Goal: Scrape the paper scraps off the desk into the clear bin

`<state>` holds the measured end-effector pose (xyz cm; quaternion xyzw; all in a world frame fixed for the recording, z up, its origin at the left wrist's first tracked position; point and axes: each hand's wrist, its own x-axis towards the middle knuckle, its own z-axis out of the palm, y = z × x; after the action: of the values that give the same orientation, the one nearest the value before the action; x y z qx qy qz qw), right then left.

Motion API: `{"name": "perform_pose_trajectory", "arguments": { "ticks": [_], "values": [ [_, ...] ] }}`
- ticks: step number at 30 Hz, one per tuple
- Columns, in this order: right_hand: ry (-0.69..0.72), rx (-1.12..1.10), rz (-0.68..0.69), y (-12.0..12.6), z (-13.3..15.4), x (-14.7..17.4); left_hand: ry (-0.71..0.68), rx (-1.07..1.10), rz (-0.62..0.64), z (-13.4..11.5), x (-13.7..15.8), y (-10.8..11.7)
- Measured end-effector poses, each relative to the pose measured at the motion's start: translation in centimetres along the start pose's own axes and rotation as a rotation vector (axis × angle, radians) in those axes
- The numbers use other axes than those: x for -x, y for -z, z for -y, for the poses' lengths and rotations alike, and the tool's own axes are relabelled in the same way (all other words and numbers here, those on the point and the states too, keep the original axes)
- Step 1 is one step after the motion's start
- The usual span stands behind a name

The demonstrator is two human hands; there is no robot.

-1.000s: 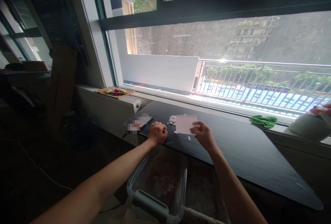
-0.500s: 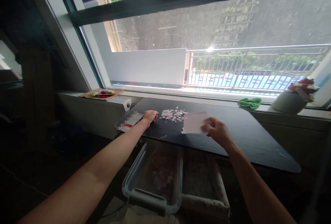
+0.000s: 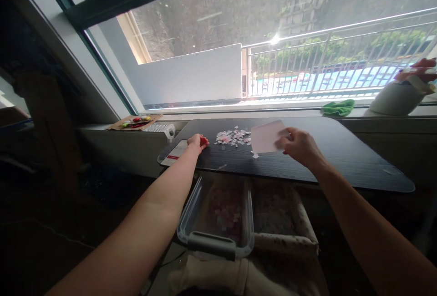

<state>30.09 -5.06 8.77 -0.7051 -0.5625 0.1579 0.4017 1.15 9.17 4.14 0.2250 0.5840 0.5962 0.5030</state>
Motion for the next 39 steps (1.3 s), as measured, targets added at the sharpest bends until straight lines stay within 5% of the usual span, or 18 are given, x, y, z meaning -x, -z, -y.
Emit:
{"name": "perform_pose_trajectory", "arguments": {
  "ticks": [26,39],
  "values": [
    [0.051,0.231,0.026,3.9,-0.8,1.1,0.001,0.035,0.01,0.2,0.3,0.1],
    [0.122,0.279,-0.021,3.1,-0.9,1.3,-0.043,-0.02,0.026,0.3,0.6,0.2]
  ]
}}
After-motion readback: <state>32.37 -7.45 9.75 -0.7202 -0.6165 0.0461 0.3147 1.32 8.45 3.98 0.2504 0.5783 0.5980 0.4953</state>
